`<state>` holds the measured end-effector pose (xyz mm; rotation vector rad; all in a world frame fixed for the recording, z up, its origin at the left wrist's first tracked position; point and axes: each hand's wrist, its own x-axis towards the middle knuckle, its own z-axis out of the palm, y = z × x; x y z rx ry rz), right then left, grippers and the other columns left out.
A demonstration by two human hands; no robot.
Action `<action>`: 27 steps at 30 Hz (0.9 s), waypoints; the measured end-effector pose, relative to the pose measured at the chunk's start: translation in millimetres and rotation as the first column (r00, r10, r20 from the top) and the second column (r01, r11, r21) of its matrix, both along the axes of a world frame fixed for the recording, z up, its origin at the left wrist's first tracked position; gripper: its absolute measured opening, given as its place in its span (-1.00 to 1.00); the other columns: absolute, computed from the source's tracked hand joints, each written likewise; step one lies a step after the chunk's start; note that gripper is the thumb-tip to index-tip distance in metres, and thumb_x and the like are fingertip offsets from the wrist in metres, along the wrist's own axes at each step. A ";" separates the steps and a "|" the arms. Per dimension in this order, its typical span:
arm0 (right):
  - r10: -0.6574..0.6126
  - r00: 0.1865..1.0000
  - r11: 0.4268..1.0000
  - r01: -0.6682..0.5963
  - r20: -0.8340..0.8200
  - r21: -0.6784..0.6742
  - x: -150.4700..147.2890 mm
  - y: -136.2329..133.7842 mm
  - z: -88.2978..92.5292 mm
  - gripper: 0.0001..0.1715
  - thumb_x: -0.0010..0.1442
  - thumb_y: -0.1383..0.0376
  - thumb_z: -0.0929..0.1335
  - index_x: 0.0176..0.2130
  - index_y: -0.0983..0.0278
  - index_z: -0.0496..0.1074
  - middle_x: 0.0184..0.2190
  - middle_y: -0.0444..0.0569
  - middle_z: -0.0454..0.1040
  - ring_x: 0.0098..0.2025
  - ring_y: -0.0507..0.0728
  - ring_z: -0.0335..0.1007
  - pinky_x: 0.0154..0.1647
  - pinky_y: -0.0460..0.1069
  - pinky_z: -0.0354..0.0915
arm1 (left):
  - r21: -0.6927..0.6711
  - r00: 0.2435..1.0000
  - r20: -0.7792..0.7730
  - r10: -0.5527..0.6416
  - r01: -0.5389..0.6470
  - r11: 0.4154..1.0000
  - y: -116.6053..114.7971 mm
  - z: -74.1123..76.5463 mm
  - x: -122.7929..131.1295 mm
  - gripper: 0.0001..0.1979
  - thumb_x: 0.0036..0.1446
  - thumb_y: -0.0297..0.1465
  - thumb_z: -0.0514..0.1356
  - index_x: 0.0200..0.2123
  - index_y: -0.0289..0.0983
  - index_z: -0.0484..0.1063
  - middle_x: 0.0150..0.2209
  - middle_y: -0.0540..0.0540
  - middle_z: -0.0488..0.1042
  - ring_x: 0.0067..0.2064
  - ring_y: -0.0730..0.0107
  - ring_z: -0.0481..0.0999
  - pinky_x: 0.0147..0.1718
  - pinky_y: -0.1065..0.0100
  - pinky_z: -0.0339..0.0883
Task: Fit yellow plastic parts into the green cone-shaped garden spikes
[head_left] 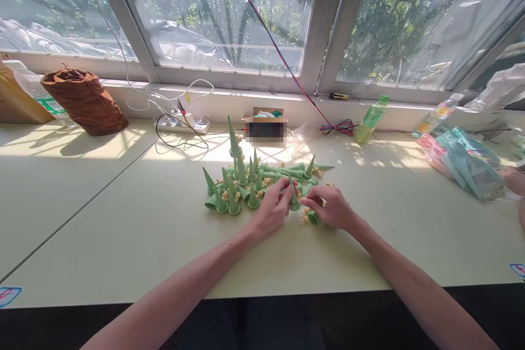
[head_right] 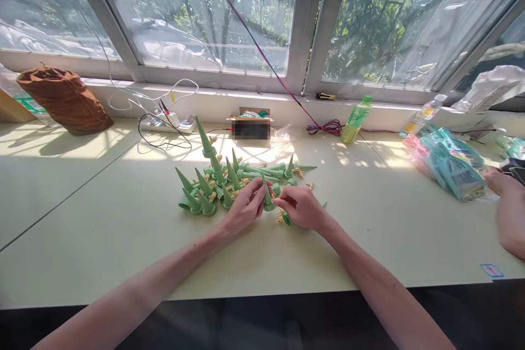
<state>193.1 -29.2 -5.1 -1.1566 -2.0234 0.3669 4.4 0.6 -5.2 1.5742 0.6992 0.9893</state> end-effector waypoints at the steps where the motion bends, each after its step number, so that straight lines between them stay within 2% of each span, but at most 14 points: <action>1: 0.000 1.000 1.000 0.000 0.000 -0.002 -0.1 -0.1 0.1 -0.61 0.29 0.13 0.31 -0.51 0.24 0.29 -0.64 -0.18 0.21 -0.58 0.00 0.05 -0.55 -0.08 0.10 | 0.014 1.000 -0.005 0.006 -0.006 1.000 -0.1 -0.6 0.1 -0.72 0.32 -0.18 0.02 -0.15 -0.29 0.31 -0.33 -0.02 0.38 -0.63 0.69 0.17 -0.68 0.52 0.12; 3: 0.000 1.000 1.000 0.000 -0.002 -0.006 -0.2 -0.2 0.3 -0.61 0.29 0.12 0.31 -0.51 0.24 0.29 -0.64 -0.18 0.22 -0.58 0.00 0.05 -0.55 -0.08 0.09 | 0.042 1.000 -0.018 0.021 -0.021 0.999 -1.0 -0.6 0.2 -0.72 0.31 -0.18 0.04 -0.16 -0.28 0.32 -0.32 -0.03 0.37 -0.61 0.68 0.17 -0.68 0.53 0.09; 9: 0.009 1.000 1.000 -0.009 -0.001 -0.030 -0.9 -0.2 0.0 -0.60 0.30 0.11 0.30 -0.50 0.25 0.30 -0.64 -0.19 0.20 -0.58 -0.01 0.04 -0.55 -0.08 0.09 | 0.130 0.995 -0.064 0.074 -0.065 0.989 -5.0 4.0 -0.5 -0.70 0.27 -0.14 0.11 -0.23 -0.29 0.32 -0.45 0.04 0.26 -0.58 0.66 0.12 -0.66 0.52 -0.07; 16: 0.009 1.000 0.999 -0.009 -0.005 -0.043 -1.9 0.5 -1.4 -0.60 0.31 0.10 0.29 -0.49 0.25 0.31 -0.63 -0.18 0.21 -0.58 -0.01 0.04 -0.55 -0.08 0.09 | 0.232 0.979 -0.114 0.169 -0.140 0.963 -3.1 0.3 -1.0 -0.74 0.31 -0.21 0.06 -0.28 -0.29 0.32 -0.42 0.02 0.30 -0.55 0.62 0.18 -0.60 0.49 0.03; 22: 0.018 1.000 0.999 -0.017 0.007 -0.041 -2.4 2.3 0.1 -0.66 0.30 0.12 0.31 -0.43 0.26 0.36 -0.56 -0.13 0.33 -0.53 0.01 0.13 -0.50 -0.06 0.13 | 0.441 0.958 -0.134 0.253 -0.171 0.881 0.0 -1.1 -2.0 -0.73 0.32 -0.27 0.06 -0.38 -0.30 0.37 -0.33 -0.05 0.32 -0.48 0.56 0.24 -0.55 0.48 0.15; 27: 0.074 0.996 0.997 -0.073 0.043 -0.039 -2.2 4.3 0.9 -0.77 0.29 0.14 0.34 -0.29 0.26 0.43 -0.47 -0.10 0.41 -0.49 0.02 0.20 -0.44 -0.06 0.19 | 0.581 0.958 -0.130 0.257 -0.136 0.802 0.0 -4.7 -2.3 -0.81 0.30 -0.35 0.09 -0.30 -0.29 0.45 -0.32 -0.07 0.35 -0.47 0.55 0.27 -0.52 0.47 0.21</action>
